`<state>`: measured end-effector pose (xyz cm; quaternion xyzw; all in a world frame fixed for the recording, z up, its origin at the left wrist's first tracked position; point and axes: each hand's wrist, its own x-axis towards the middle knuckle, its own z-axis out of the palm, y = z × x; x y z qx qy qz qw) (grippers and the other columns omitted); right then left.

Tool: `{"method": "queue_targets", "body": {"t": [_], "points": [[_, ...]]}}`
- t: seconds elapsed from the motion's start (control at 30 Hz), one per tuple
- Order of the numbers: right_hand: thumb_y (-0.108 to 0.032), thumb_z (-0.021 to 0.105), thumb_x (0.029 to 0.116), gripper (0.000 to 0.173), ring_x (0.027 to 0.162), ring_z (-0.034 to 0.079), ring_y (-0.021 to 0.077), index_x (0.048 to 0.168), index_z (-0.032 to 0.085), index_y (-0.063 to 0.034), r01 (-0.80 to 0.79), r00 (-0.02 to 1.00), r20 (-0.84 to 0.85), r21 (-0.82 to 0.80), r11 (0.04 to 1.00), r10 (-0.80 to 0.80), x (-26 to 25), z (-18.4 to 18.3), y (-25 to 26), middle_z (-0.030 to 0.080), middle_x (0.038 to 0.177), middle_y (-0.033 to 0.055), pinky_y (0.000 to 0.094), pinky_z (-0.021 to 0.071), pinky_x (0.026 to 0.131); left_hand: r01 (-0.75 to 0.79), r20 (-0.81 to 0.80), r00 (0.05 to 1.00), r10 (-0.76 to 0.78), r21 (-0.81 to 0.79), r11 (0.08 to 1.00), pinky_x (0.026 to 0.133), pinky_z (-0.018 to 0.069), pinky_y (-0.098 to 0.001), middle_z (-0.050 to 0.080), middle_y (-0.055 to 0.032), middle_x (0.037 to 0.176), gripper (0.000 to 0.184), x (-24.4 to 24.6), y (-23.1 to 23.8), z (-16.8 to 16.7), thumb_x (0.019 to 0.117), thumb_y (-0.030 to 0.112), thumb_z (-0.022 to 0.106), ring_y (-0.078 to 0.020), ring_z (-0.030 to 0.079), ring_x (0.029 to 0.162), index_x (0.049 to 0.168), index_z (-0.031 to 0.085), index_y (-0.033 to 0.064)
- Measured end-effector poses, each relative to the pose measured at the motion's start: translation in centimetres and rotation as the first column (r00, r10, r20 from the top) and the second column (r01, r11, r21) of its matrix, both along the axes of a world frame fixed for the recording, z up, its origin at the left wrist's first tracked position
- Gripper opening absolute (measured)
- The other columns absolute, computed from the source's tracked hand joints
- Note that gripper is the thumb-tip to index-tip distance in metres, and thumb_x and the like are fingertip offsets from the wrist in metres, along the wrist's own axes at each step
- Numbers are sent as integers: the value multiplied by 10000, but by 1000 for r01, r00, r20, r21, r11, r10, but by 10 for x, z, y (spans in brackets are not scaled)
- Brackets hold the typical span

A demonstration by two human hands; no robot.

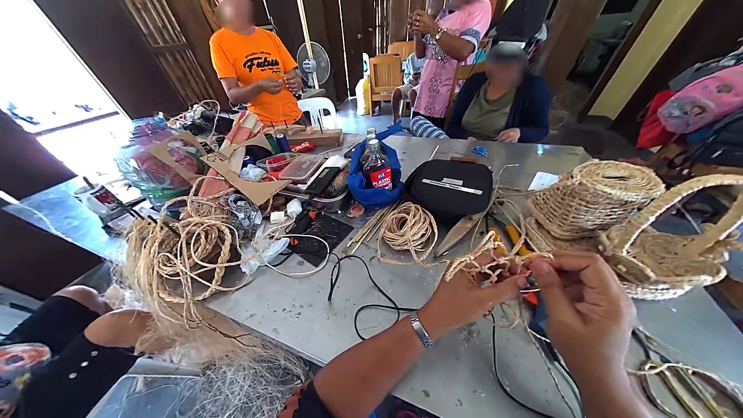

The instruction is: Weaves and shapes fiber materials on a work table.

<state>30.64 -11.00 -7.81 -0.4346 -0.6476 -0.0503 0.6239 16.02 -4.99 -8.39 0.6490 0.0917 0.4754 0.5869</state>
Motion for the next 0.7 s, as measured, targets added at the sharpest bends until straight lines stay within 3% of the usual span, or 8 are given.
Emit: {"method": "queue_targets", "body": {"t": [0.17,0.23,0.33,0.43,0.63,0.7], "points": [[-198,583,1041,168,860,669,-9,1090,605,-39,-144,986,-111,-193,971,124,9,5,0,678,990,-55,174,590,782,-15,25,1000,17,-70,997,886,553,-252,685,-58,1012,170,1,4,-3,947,-7,655,-66,649,937,1106,652,-67],[-239,563,1056,225,854,707,23,1133,591,-30,-206,973,-155,-267,941,169,10,4,1,695,1004,-45,211,630,766,-7,49,999,14,-129,992,887,558,-259,683,-51,1020,175,-1,4,-2,954,-7,640,-70,655,942,1120,644,-61],[-281,614,1026,292,846,696,43,1171,598,-28,-277,958,-176,-341,898,228,11,2,2,701,1034,-19,212,614,744,-6,87,996,22,-185,983,893,572,-278,691,-54,1038,187,-3,7,-1,964,-14,627,-90,670,953,1146,644,-53],[-226,650,993,226,789,702,62,1132,626,-50,-320,939,-248,-382,867,237,8,4,1,710,977,-24,218,619,726,-16,112,993,43,-229,973,829,573,-263,661,-24,966,152,-2,10,-1,947,-22,650,-82,656,892,1088,597,-5],[-145,608,1004,151,764,709,74,1125,615,-54,-377,903,-357,-382,844,241,8,3,-1,703,962,-21,230,631,698,101,185,982,-41,-324,941,847,584,-288,675,-33,978,173,-3,11,-1,942,-40,642,-104,678,899,1098,587,13],[-168,591,1015,150,714,676,53,1116,619,-61,-366,911,-335,-383,848,242,10,2,-1,690,922,-28,197,597,630,117,206,977,-49,-331,936,856,585,-298,682,-39,992,179,-3,11,-1,945,-49,621,-114,685,903,1111,589,7]]}}
